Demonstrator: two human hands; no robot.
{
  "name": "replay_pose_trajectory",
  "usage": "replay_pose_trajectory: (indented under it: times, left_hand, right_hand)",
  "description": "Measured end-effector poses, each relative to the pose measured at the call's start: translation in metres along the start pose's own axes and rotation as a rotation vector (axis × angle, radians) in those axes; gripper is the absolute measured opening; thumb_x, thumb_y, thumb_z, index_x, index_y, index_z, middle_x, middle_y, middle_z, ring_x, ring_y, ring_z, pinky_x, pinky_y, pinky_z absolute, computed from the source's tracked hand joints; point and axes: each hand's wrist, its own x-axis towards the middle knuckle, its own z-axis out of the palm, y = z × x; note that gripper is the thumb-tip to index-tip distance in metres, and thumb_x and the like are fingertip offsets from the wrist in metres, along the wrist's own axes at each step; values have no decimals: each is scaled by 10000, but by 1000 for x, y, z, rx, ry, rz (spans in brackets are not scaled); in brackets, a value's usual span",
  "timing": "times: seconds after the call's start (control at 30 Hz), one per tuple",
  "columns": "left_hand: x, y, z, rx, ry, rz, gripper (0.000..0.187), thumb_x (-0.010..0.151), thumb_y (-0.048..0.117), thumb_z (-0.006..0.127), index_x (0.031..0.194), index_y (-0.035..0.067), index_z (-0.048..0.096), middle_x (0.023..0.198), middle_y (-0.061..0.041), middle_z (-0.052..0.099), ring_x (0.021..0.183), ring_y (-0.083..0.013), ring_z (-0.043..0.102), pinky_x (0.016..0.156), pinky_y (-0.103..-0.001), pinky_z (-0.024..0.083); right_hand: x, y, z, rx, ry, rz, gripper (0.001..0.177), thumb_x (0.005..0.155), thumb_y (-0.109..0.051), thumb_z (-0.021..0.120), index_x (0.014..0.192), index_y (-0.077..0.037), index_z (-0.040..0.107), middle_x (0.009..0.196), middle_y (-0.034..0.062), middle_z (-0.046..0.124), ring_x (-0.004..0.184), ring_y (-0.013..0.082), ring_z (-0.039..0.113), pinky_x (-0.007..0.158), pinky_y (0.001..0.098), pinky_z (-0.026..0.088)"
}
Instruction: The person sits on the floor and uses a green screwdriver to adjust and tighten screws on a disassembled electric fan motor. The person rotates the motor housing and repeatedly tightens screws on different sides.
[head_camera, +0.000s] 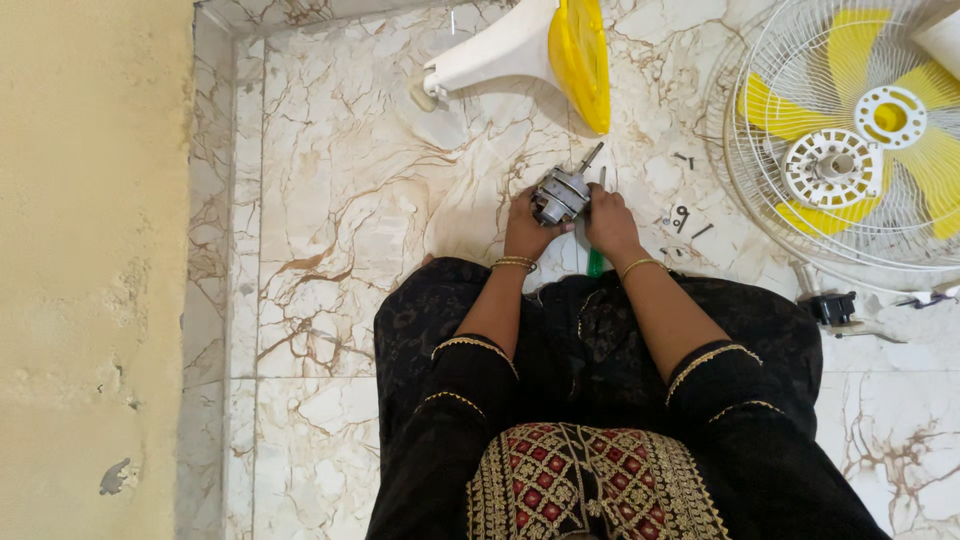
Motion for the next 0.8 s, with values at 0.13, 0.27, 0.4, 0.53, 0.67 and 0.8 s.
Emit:
replay_pose_trajectory:
  times: [0.13, 0.27, 0.4, 0.53, 0.67, 0.8]
  left_hand:
    - [0, 24, -15, -2, 22, 22, 988, 538, 349, 1004, 1334, -26, 555, 1202, -203, 656, 1130, -348, 642, 989, -430, 524]
    - [-9, 72, -51, 56, 103, 125, 933, 569, 358, 981, 1339, -1, 597, 1160, -189, 678, 1097, -358, 645, 961, -435, 524]
    - [-27, 115, -88, 231, 133, 160, 898, 610, 435, 976, 1335, 36, 628, 1092, -152, 694, 1046, -330, 658, 958, -434, 519]
    - [-34, 131, -108, 314, 208, 414, 849, 667, 442, 971, 1333, 36, 635, 1134, -97, 709, 1184, -335, 622, 1084, -483, 468]
    - [-33, 132, -102, 102, 101, 383, 806, 711, 452, 930, 1367, 100, 621, 1352, -126, 632, 1288, -338, 590, 1090, -434, 491]
    - [-31, 128, -101, 92, -14, 310, 876, 675, 478, 926, 1415, 151, 589, 1426, -119, 578, 1292, -331, 582, 1081, -424, 490]
  right_hand:
    - [-2, -3, -13, 82, 39, -4, 514, 875, -70, 645, 1381, -76, 552, 1136, 256, 656, 1084, 436, 620, 906, 501, 517]
    - [-9, -17, -28, 244, 72, -49, 467, 858, -119, 651, 1310, -60, 549, 1113, 260, 673, 1059, 437, 623, 854, 512, 506]
    - [-18, -21, -22, 395, -44, 72, 310, 953, -188, 587, 1222, -37, 554, 963, 246, 672, 922, 402, 629, 814, 493, 485]
    - [-20, -19, 2, 993, -230, 218, 212, 956, -188, 508, 1096, -59, 602, 828, 78, 608, 730, 196, 529, 641, 321, 414]
    - [-22, -18, 16, 1063, -363, 339, 192, 967, -199, 416, 968, -105, 583, 727, -24, 548, 628, 70, 457, 537, 234, 365]
    - [-22, -20, 12, 1063, -448, 456, 226, 988, -242, 397, 868, -101, 527, 659, 3, 499, 527, 92, 362, 457, 273, 268]
